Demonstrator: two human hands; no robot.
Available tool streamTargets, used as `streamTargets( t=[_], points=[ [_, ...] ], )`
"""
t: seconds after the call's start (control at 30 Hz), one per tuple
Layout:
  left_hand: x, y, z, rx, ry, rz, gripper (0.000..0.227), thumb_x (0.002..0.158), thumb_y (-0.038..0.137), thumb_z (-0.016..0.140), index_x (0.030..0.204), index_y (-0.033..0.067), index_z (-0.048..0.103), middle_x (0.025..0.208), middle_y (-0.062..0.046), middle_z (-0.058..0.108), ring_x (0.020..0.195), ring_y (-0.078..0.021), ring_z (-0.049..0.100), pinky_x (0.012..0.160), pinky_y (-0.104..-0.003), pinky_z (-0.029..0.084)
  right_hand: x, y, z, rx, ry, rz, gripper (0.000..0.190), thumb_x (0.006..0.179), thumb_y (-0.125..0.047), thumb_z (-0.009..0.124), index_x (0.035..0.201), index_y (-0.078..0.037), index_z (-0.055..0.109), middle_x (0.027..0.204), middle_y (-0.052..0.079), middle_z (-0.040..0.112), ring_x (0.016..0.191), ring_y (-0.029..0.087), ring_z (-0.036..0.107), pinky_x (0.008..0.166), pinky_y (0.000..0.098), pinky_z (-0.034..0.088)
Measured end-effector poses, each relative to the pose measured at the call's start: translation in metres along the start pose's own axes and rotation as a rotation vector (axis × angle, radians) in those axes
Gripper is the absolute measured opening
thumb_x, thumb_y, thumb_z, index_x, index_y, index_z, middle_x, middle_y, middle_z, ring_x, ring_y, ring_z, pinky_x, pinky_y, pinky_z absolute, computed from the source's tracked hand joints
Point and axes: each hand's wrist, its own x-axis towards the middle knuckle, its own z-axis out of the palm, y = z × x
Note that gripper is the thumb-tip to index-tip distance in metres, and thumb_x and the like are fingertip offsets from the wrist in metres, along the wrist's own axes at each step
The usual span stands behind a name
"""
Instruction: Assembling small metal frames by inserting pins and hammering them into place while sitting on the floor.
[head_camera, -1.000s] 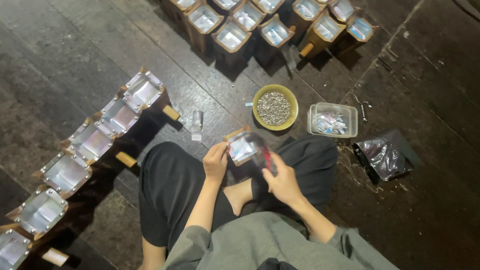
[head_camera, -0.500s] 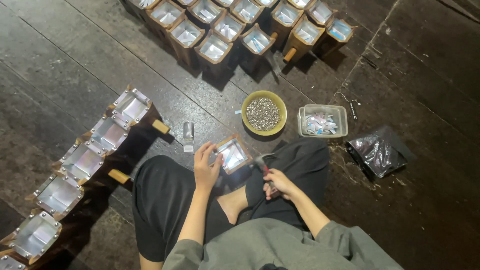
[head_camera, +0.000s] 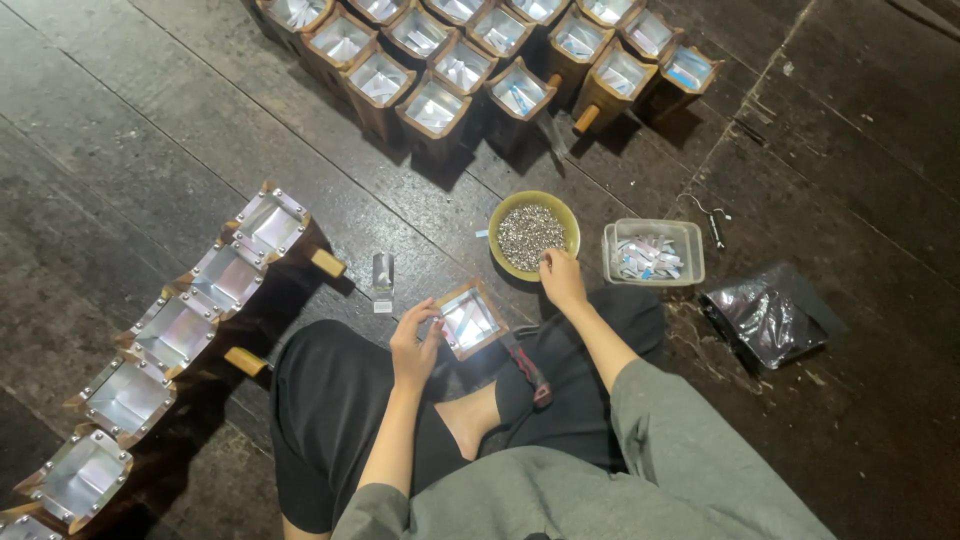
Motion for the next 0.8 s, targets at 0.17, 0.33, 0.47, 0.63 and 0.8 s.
streamTargets(
  t=[0.17, 0.33, 0.47, 0.63, 0.8],
  points=[
    [0.002, -0.004, 0.003, 0.015, 0.02, -0.041, 0.017, 0.095, 0.024, 0.074, 0.09, 0.0085, 0.068, 0.104, -0.012, 0.077, 0.1, -0.0305, 0.075, 0.086, -0.039, 0.057, 0.017, 0.006, 0.023, -0.063, -0.045, 0.002, 0.021, 0.094, -0.014, 0.069, 0.113, -0.006, 0.072, 0.098, 0.013, 0.07, 0.098, 0.032, 0.072, 0.085, 0.0426, 0.061],
    [0.004, -0.002, 0.003, 0.007, 0.026, -0.015, 0.017, 0.099, 0.022, 0.07, 0.092, 0.0077, 0.067, 0.101, -0.012, 0.076, 0.098, -0.03, 0.075, 0.082, -0.038, 0.059, 0.023, 0.008, 0.031, -0.098, -0.038, 0.095, 0.013, 0.098, -0.016, 0.063, 0.101, -0.005, 0.07, 0.097, 0.014, 0.068, 0.1, 0.037, 0.071, 0.084, 0.0478, 0.06],
    [-0.002, -0.002, 0.006, 0.104, 0.044, 0.104, 0.01, 0.099, 0.017, 0.068, 0.094, 0.0079, 0.069, 0.107, -0.011, 0.074, 0.098, -0.0298, 0.074, 0.083, -0.039, 0.059, 0.021, 0.007, 0.032, -0.157, -0.08, 0.067, 0.015, 0.101, -0.016, 0.058, 0.103, -0.004, 0.066, 0.101, 0.016, 0.066, 0.103, 0.039, 0.07, 0.087, 0.0494, 0.06],
    [-0.016, -0.027, 0.012, 0.149, 0.13, 0.148, 0.005, 0.096, 0.014, 0.07, 0.098, 0.0133, 0.075, 0.103, -0.006, 0.069, 0.093, -0.0254, 0.071, 0.081, -0.035, 0.059, 0.018, -0.006, 0.02, -0.209, -0.104, -0.002, 0.016, 0.099, -0.023, 0.065, 0.099, -0.007, 0.069, 0.099, 0.01, 0.063, 0.102, 0.034, 0.071, 0.086, 0.045, 0.061],
    [-0.011, -0.017, 0.004, 0.145, 0.213, 0.111, 0.012, 0.102, 0.022, 0.064, 0.096, 0.0133, 0.069, 0.088, -0.002, 0.068, 0.076, -0.0221, 0.066, 0.073, -0.034, 0.055, 0.029, 0.012, 0.032, -0.093, -0.055, 0.043, 0.015, 0.097, -0.019, 0.066, 0.093, -0.005, 0.07, 0.095, 0.014, 0.066, 0.1, 0.038, 0.07, 0.086, 0.0469, 0.059]
  ],
)
